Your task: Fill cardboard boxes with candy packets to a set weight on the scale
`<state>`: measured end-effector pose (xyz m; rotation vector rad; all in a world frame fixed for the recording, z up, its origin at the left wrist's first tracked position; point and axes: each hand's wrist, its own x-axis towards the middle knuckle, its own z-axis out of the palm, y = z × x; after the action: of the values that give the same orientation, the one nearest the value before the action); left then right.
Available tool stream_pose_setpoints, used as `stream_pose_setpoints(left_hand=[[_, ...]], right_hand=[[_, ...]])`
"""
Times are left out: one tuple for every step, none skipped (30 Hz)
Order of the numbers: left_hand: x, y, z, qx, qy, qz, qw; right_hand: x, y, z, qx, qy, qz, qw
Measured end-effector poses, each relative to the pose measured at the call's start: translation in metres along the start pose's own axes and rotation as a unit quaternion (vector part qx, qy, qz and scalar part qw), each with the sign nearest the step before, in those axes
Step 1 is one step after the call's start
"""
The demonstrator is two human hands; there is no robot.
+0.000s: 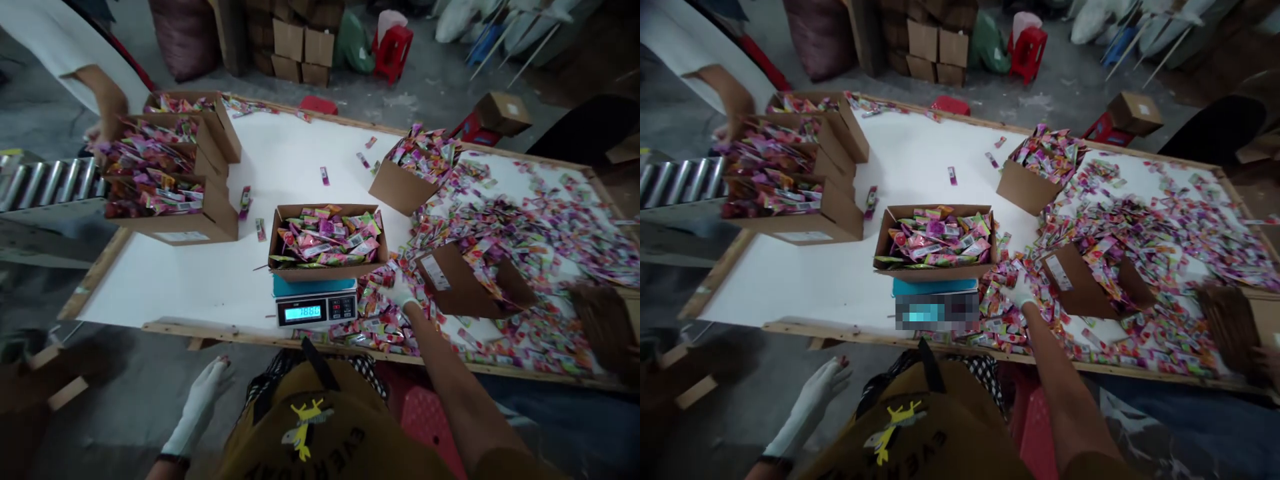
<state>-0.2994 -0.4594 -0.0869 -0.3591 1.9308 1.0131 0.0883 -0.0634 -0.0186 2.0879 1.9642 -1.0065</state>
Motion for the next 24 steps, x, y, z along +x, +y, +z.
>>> stream_pose_setpoints(left_hand=[[0.000, -0.002, -0.002, 0.011, -0.005, 0.011, 1.000], [0.001, -0.004, -0.004, 0.020, -0.010, 0.020, 1.000], [0.001, -0.007, -0.005, 0.025, -0.016, 0.025, 0.999], [0.001, -0.009, -0.005, 0.028, -0.020, 0.025, 0.999], [0.001, -0.009, -0.004, 0.029, -0.022, 0.022, 0.999], [-0.001, -0.009, -0.001, 0.031, -0.018, 0.016, 0.999], [-0.003, -0.008, 0.004, 0.032, -0.012, 0.008, 0.999], [-0.006, -0.006, 0.009, 0.036, -0.006, 0.002, 0.999], [-0.009, -0.002, 0.015, 0.040, -0.004, -0.001, 0.999], [-0.012, 0.001, 0.022, 0.044, -0.005, -0.003, 0.999], [-0.014, 0.005, 0.027, 0.050, -0.009, -0.002, 0.999], [-0.015, 0.008, 0.032, 0.057, -0.017, 0.003, 0.998], [-0.015, 0.011, 0.035, 0.063, -0.028, 0.009, 0.998], [-0.013, 0.012, 0.038, 0.069, -0.038, 0.016, 0.997], [-0.010, 0.013, 0.039, 0.073, -0.045, 0.025, 0.996], [-0.005, 0.013, 0.040, 0.076, -0.051, 0.034, 0.995], [0.000, 0.013, 0.041, 0.076, -0.060, 0.040, 0.995], [0.005, 0.013, 0.042, 0.074, -0.067, 0.041, 0.994], [0.010, 0.013, 0.043, 0.073, -0.072, 0.042, 0.994], [0.013, 0.014, 0.044, 0.073, -0.076, 0.039, 0.994], [0.016, 0.015, 0.045, 0.073, -0.079, 0.037, 0.994], [0.017, 0.015, 0.046, 0.073, -0.080, 0.035, 0.993], [0.017, 0.016, 0.046, 0.073, -0.077, 0.035, 0.994], [0.017, 0.016, 0.045, 0.072, -0.075, 0.037, 0.994]], right_hand=[[0.000, 0.005, 0.017, -0.011, -0.008, 0.014, 1.000], [0.000, 0.009, 0.030, -0.020, -0.012, 0.028, 0.999], [0.003, 0.012, 0.038, -0.026, -0.014, 0.036, 0.999], [0.007, 0.014, 0.041, -0.029, -0.017, 0.038, 0.999], [0.013, 0.017, 0.040, -0.028, -0.021, 0.036, 0.999], [0.020, 0.020, 0.034, -0.024, -0.025, 0.030, 0.999], [0.027, 0.024, 0.024, -0.018, -0.030, 0.022, 0.999], [0.034, 0.028, 0.012, -0.012, -0.033, 0.013, 0.999], [0.039, 0.033, -0.004, -0.006, -0.033, 0.004, 0.999], [0.043, 0.036, -0.021, 0.002, -0.029, -0.006, 1.000], [0.044, 0.039, -0.041, 0.011, -0.023, -0.017, 1.000], [0.042, 0.040, -0.061, 0.021, -0.014, -0.030, 0.999], [0.038, 0.038, -0.083, 0.032, -0.004, -0.044, 0.999], [0.031, 0.034, -0.105, 0.046, 0.004, -0.064, 0.997], [0.022, 0.026, -0.127, 0.066, 0.006, -0.092, 0.994], [0.010, 0.014, -0.148, 0.093, 0.008, -0.128, 0.987], [-0.003, -0.002, -0.168, 0.120, 0.005, -0.171, 0.978], [-0.016, -0.022, -0.186, 0.144, -0.005, -0.222, 0.964], [-0.029, -0.045, -0.200, 0.161, -0.009, -0.271, 0.949], [-0.041, -0.071, -0.210, 0.148, -0.029, -0.316, 0.937], [-0.051, -0.099, -0.216, 0.119, -0.045, -0.360, 0.924], [-0.059, -0.126, -0.218, 0.083, -0.056, -0.397, 0.912], [-0.063, -0.153, -0.216, 0.041, -0.069, -0.422, 0.903], [-0.066, -0.177, -0.211, 0.005, -0.072, -0.436, 0.897]])
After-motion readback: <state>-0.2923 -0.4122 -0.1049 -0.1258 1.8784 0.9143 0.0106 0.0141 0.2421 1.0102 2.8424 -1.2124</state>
